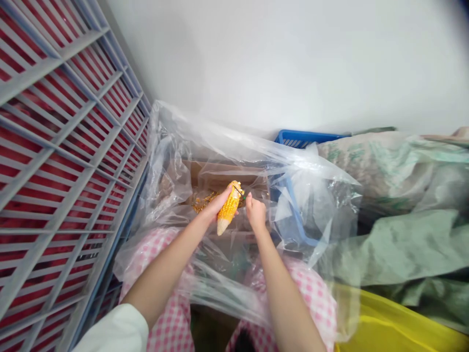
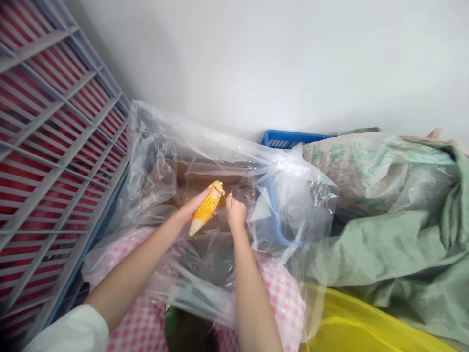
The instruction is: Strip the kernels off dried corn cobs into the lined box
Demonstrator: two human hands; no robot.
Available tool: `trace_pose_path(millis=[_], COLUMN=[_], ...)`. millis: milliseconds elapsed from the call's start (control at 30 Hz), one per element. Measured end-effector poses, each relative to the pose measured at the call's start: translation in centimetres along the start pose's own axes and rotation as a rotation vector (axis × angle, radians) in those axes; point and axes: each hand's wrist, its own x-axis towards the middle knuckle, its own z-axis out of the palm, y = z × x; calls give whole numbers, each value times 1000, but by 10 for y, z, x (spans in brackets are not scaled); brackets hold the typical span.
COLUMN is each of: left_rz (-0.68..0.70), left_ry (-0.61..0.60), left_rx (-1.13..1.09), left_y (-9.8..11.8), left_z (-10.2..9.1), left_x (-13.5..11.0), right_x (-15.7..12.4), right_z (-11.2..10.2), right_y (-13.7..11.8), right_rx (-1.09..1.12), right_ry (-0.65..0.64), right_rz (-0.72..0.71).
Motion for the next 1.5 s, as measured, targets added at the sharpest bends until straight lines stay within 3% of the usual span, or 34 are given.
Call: trace_pose_path(millis=[100,167,333,433,567,700,833,1200,1500], left_rz=[-124,-114,36,206,347,418,454,448,505], left_ry=[-74,-58,11,40,166,269,304,287,480], left_rx=[62,43,-97,-184,-160,-52,23,-29,228], left_y=[13,21,24,18,13,14,12,10,5], left_z=[-6,-6,3,7,12,16,18,18,22], left_x=[-5,-10,-13,-9,-8,-11,-9,-2,-5], right_x=[6,5,-17,-30,-41,-45,-46,-47,-44], right_z=[-7,-12,-28,-40,-53,-60,-65,-65,-72], right_y=[3,-1,-24,-37,-49,-53,-53,-50,-49], right_rx=[78,137,356,460,265,129,136,213,274], right_ry=[22,41,21,-22,-26,-113,-159,-150,-228], right_rz=[17,51,110,16,-35,-32,-42,-38,-24])
